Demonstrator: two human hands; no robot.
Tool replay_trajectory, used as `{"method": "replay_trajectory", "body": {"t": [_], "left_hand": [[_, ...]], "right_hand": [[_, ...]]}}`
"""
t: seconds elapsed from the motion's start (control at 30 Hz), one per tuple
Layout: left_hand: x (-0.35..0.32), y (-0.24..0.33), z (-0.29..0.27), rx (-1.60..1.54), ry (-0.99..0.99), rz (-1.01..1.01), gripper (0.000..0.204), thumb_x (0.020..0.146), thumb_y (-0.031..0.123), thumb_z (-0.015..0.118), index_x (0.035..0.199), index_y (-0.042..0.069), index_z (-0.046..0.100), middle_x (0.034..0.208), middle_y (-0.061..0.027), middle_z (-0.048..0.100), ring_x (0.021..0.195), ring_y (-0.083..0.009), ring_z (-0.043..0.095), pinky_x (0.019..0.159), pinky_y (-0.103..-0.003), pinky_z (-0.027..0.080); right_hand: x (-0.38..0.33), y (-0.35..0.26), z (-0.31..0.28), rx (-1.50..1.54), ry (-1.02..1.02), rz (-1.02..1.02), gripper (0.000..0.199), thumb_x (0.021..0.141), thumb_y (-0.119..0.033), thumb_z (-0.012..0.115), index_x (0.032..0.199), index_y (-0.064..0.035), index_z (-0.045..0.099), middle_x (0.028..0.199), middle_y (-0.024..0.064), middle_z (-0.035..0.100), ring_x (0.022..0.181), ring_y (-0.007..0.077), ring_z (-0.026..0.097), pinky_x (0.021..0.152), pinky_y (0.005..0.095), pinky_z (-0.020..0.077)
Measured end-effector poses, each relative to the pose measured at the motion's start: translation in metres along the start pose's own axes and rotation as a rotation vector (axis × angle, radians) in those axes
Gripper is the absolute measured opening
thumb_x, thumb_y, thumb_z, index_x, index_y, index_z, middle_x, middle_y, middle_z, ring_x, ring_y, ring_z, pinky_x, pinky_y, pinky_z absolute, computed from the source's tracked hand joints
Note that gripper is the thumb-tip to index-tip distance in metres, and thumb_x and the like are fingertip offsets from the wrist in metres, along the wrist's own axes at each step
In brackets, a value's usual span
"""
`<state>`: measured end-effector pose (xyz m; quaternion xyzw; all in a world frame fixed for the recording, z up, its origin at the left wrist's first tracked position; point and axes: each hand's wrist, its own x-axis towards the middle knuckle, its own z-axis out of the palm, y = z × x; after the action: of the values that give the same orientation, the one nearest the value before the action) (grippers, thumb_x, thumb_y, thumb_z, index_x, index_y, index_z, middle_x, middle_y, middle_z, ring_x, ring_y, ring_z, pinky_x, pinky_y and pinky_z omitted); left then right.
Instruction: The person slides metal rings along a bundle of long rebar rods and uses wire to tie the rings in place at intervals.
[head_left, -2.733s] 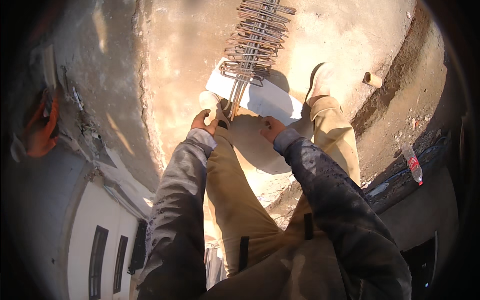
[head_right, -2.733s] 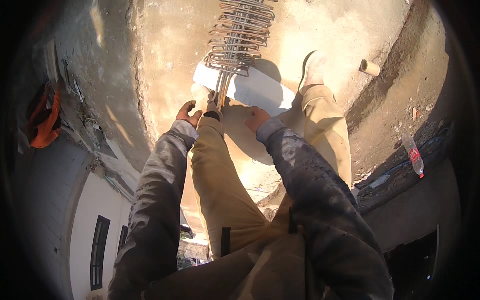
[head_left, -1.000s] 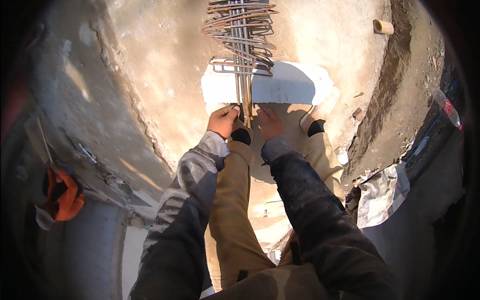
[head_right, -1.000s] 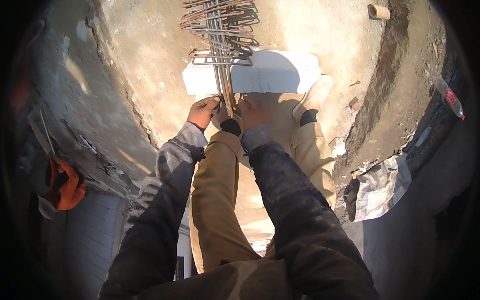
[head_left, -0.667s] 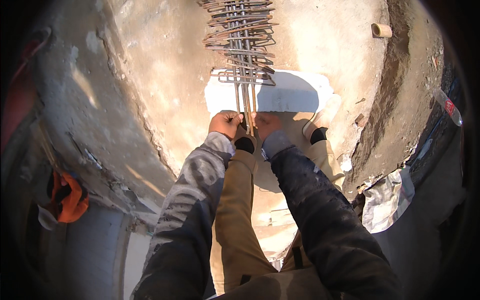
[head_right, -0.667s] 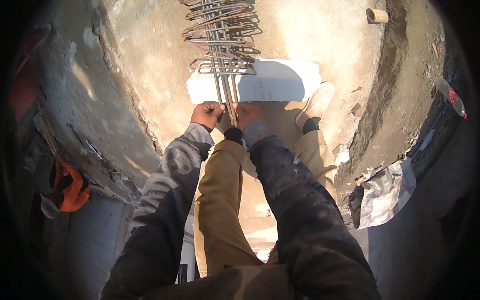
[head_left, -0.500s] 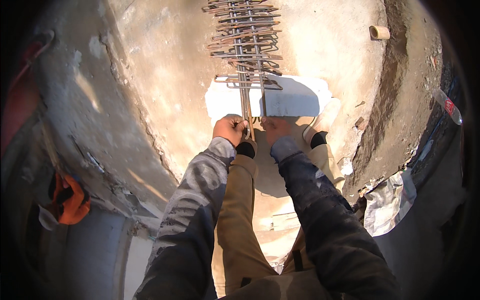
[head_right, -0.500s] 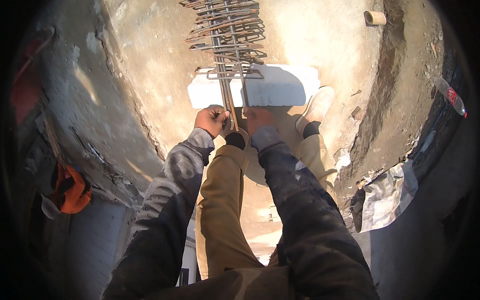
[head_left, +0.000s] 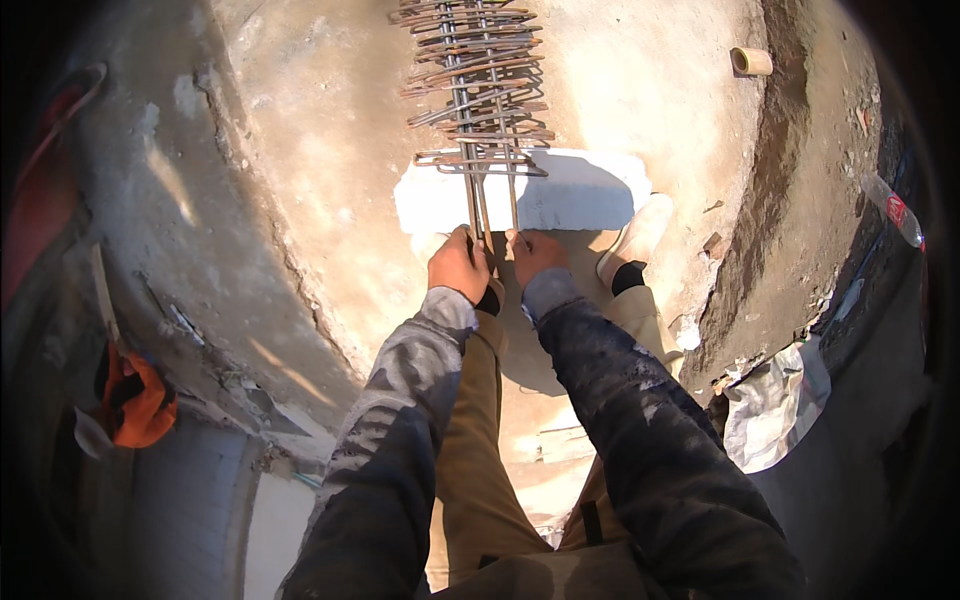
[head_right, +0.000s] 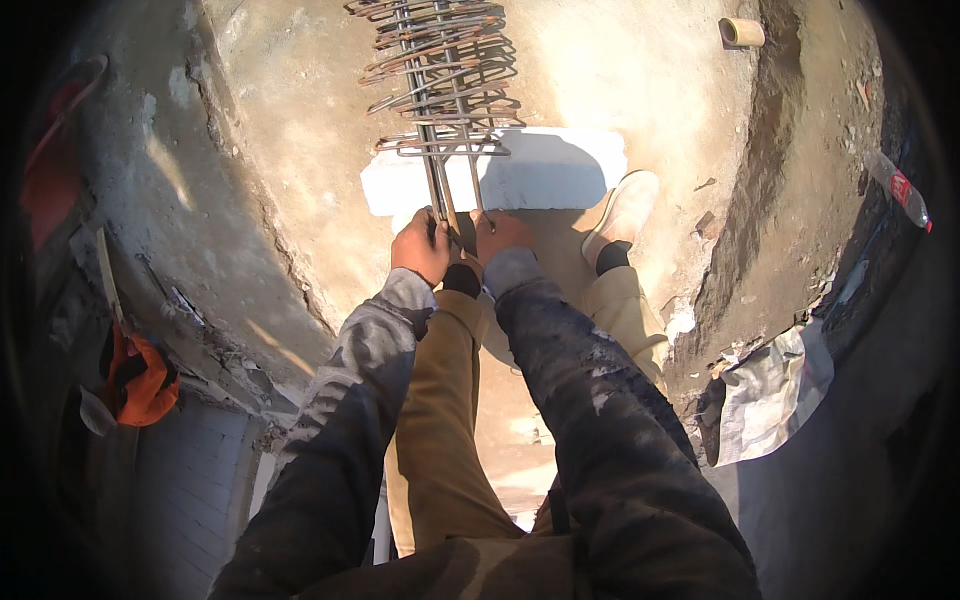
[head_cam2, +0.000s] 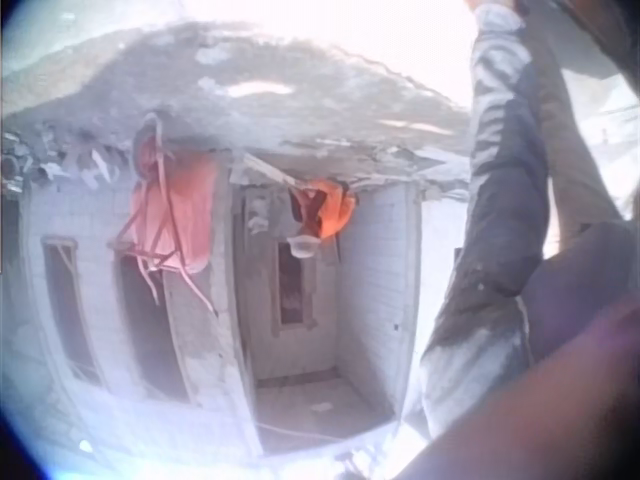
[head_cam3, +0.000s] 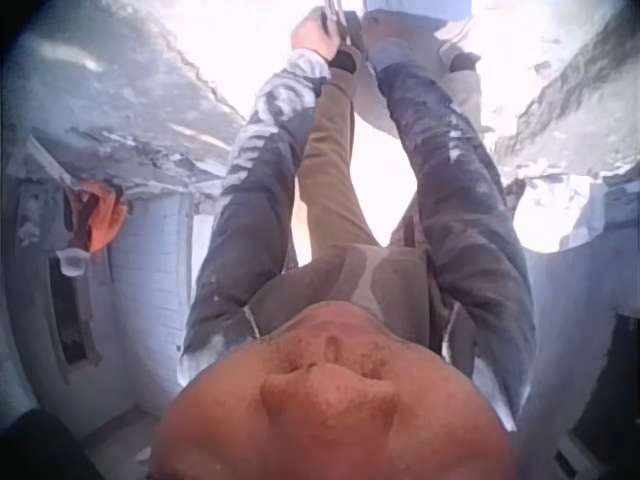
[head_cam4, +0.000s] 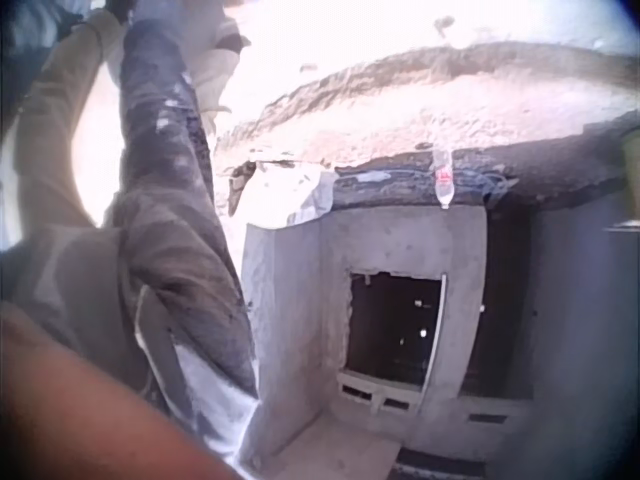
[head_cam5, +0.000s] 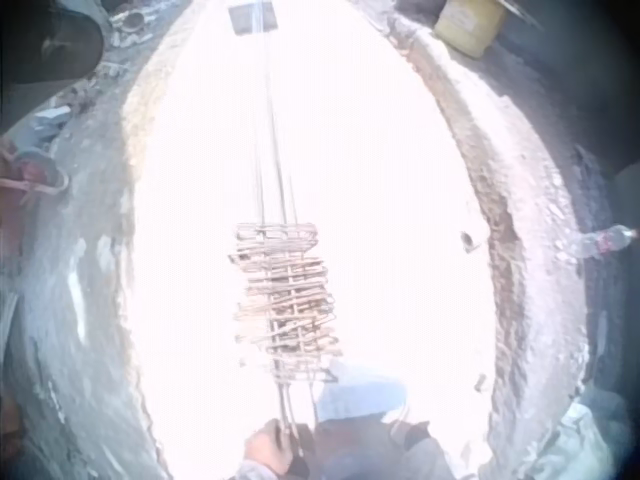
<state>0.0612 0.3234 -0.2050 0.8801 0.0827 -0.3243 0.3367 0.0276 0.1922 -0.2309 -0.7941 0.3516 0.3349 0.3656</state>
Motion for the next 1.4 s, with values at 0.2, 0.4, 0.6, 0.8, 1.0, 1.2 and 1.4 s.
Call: {"method": "replay_trajectory", "body": {"t": [0.2, 0.4, 0.6, 0.8, 1.0, 1.2, 1.4], "left_hand": [[-0.004, 0.003, -0.002, 0.06, -0.006, -0.022, 0.017, 0.08, 0.01, 0.054, 0.094, 0.0, 0.052, 0.075, -0.021, 0.06, 0.074, -0.0384, 0.059, 0.067, -0.044, 0.047], [-0.008, 0.002, -0.01, 0.043, -0.012, -0.035, 0.016, 0.079, 0.007, 0.053, 0.093, 0.0, 0.051, 0.079, -0.0233, 0.06, 0.077, -0.0403, 0.058, 0.068, -0.046, 0.046], [-0.006, -0.013, -0.015, -0.014, 0.036, -0.019, 0.015, 0.08, 0.01, 0.053, 0.09, -0.001, 0.049, 0.079, -0.0253, 0.058, 0.077, -0.0432, 0.056, 0.067, -0.048, 0.044], [-0.007, -0.02, -0.006, -0.03, 0.116, -0.053, 0.017, 0.08, 0.009, 0.052, 0.094, 0.001, 0.051, 0.079, -0.0241, 0.06, 0.079, -0.0415, 0.058, 0.067, -0.047, 0.045], [-0.005, -0.024, -0.003, -0.123, 0.054, -0.113, 0.019, 0.082, 0.012, 0.052, 0.099, 0.003, 0.054, 0.08, -0.0225, 0.061, 0.08, -0.0398, 0.058, 0.069, -0.046, 0.046], [-0.012, -0.004, -0.008, -0.156, -0.064, -0.157, 0.017, 0.082, 0.012, 0.052, 0.097, 0.005, 0.057, 0.082, -0.0197, 0.062, 0.081, -0.0363, 0.06, 0.072, -0.04, 0.047], [0.003, 0.001, 0.027, -0.334, -0.187, -0.198, 0.021, 0.082, 0.019, 0.05, 0.094, 0.005, 0.059, 0.087, -0.0215, 0.062, 0.087, -0.0389, 0.058, 0.074, -0.043, 0.046]], "right_hand": [[0.002, 0.008, 0.003, 0.018, -0.034, -0.082, 0.038, 0.085, -0.038, 0.055, 0.082, -0.0005, 0.064, 0.07, 0.0174, 0.062, 0.067, 0.0316, 0.061, 0.063, 0.0395, 0.0461], [-0.002, 0.012, 0.004, -0.019, -0.136, -0.18, 0.03, 0.082, -0.033, 0.058, 0.09, -0.0052, 0.066, 0.083, 0.0157, 0.065, 0.08, 0.0318, 0.062, 0.071, 0.038, 0.0477], [-0.008, -0.003, 0.009, -0.075, -0.099, -0.183, 0.028, 0.08, -0.03, 0.059, 0.094, -0.0071, 0.067, 0.088, 0.0178, 0.064, 0.082, 0.0334, 0.061, 0.074, 0.0387, 0.0479], [-0.009, -0.013, 0.006, -0.015, -0.2, -0.059, 0.029, 0.08, -0.03, 0.06, 0.096, -0.0057, 0.066, 0.091, 0.0192, 0.063, 0.086, 0.0339, 0.06, 0.075, 0.0392, 0.0475], [-0.003, 0.012, 0.012, -0.025, -0.214, -0.202, 0.026, 0.08, -0.024, 0.061, 0.095, -0.0032, 0.063, 0.086, 0.02, 0.063, 0.08, 0.0356, 0.061, 0.071, 0.0405, 0.0473], [-0.013, 0.037, -0.035, -0.064, -0.356, -0.258, 0.043, 0.078, -0.024, 0.064, 0.116, -0.0044, 0.054, 0.104, 0.0185, 0.06, 0.093, 0.0291, 0.059, 0.081, 0.0378, 0.0469], [-0.027, 0.131, -0.096, -0.223, -0.287, -0.378, 0.037, 0.078, -0.018, 0.062, 0.112, -0.0055, 0.057, 0.098, 0.0143, 0.063, 0.087, 0.0272, 0.061, 0.078, 0.035, 0.0487]]}}
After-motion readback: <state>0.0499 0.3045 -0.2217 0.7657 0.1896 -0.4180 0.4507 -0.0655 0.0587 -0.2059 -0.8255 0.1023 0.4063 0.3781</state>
